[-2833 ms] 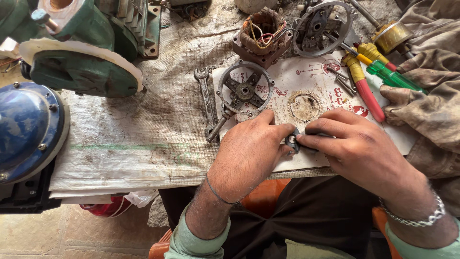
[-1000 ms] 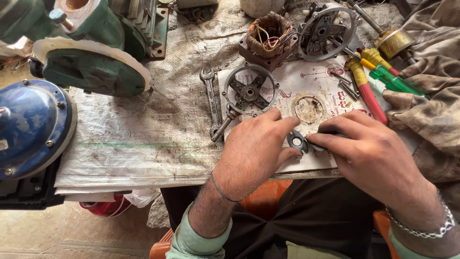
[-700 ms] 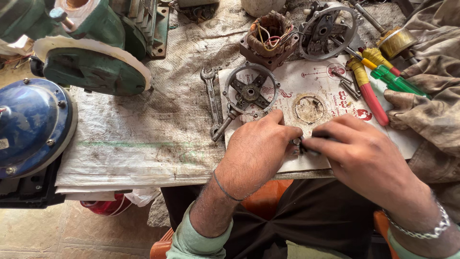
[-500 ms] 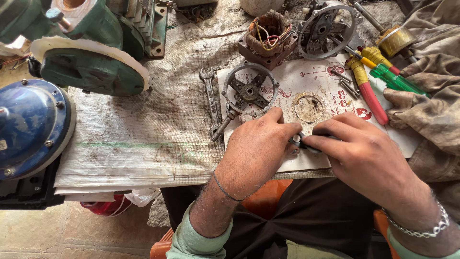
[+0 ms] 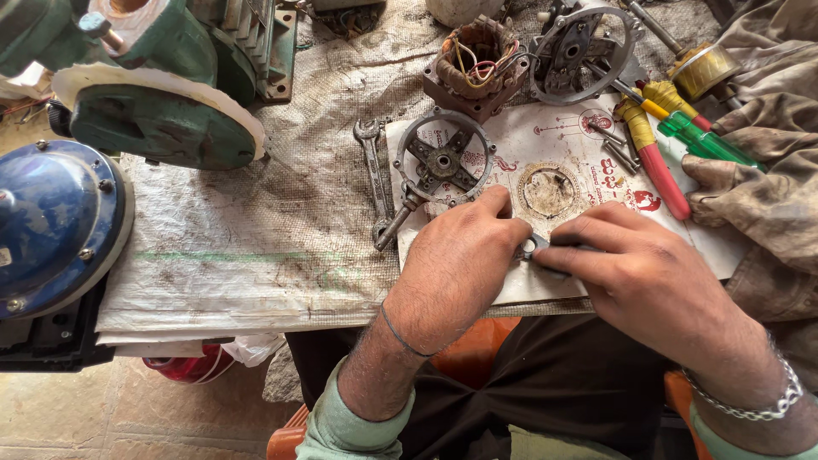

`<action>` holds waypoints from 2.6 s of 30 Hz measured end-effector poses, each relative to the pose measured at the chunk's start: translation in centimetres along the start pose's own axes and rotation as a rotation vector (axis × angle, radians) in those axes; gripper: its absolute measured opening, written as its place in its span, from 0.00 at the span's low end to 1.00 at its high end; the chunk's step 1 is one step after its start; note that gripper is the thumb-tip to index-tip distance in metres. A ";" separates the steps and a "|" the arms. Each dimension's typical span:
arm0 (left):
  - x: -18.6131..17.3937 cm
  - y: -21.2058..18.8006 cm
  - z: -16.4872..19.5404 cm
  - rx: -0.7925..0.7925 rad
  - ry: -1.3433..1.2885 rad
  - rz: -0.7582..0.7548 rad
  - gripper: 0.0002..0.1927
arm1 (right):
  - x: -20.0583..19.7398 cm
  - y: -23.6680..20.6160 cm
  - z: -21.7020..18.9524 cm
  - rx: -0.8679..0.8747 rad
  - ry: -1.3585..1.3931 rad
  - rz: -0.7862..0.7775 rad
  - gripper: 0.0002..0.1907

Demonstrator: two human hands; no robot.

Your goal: The person sits at a cluttered workbench and rubs a small metal bracket against a gray abrasive block, repeatedly sanding and smoothing the part's edges by hand. They reposition and flip the bracket several times to work different sides, then wipe the part with a cloth near the end.

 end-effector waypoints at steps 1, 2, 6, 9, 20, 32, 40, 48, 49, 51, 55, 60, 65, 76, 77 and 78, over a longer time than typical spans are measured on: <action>0.1 0.0 0.0 0.003 0.004 0.001 0.06 | -0.1 0.0 0.2 0.037 -0.021 0.011 0.23; 0.1 0.0 0.0 0.007 0.008 0.003 0.05 | -0.1 0.1 0.3 0.075 -0.044 0.024 0.22; 0.3 0.0 0.2 0.033 0.022 0.027 0.03 | -0.2 0.3 -0.1 0.041 -0.086 -0.001 0.20; 0.3 -0.2 0.2 0.018 0.036 0.031 0.03 | -0.3 0.3 -0.5 0.068 0.010 0.013 0.22; 0.4 0.0 0.1 0.035 0.056 0.039 0.02 | -0.4 0.2 -0.2 0.040 0.000 -0.005 0.22; -0.1 -0.2 0.2 0.027 -0.030 0.003 0.11 | -1.6 0.0 0.4 0.127 -0.110 0.104 0.18; 0.5 -0.1 0.7 0.053 0.040 0.052 0.02 | -0.4 -0.2 0.6 0.119 -0.143 -0.021 0.19; 0.8 -0.1 0.8 0.049 0.068 0.037 0.03 | -0.3 0.1 1.2 0.096 -0.104 -0.062 0.20; 0.8 -0.1 0.8 0.044 0.080 0.037 0.03 | -0.3 0.2 1.2 0.069 -0.087 -0.021 0.20; 0.8 -0.1 0.8 0.030 0.098 0.029 0.03 | -0.4 0.3 1.1 0.020 -0.049 0.056 0.20; 0.7 -0.5 1.3 0.046 0.102 0.072 0.05 | 0.1 0.1 1.3 0.028 -0.066 -0.002 0.22; 1.2 -0.3 1.5 -0.020 0.075 0.085 0.02 | -0.4 0.1 1.1 -0.015 -0.075 -0.013 0.24; 1.0 -0.2 1.7 0.014 0.151 0.102 0.03 | -0.9 0.3 1.3 0.066 -0.067 -0.070 0.22; 0.9 -0.1 1.8 0.031 0.191 0.070 0.05 | -0.8 -0.1 1.7 -0.018 -0.069 -0.012 0.20; 0.9 -0.1 1.7 0.027 0.190 0.069 0.05 | -0.7 0.1 1.4 -0.034 -0.069 -0.025 0.20; 0.9 -0.1 1.7 0.024 0.190 0.068 0.04 | -0.8 0.3 1.1 -0.051 -0.069 -0.035 0.20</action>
Point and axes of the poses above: each hand's wrist, its own y-axis towards the middle knuckle, its own x-axis out of the palm, z = x × y, the point moved 4 cm from there along y, towards the middle knuckle, and after that the axes turned 1 degree about z, right-handed, at the moved point
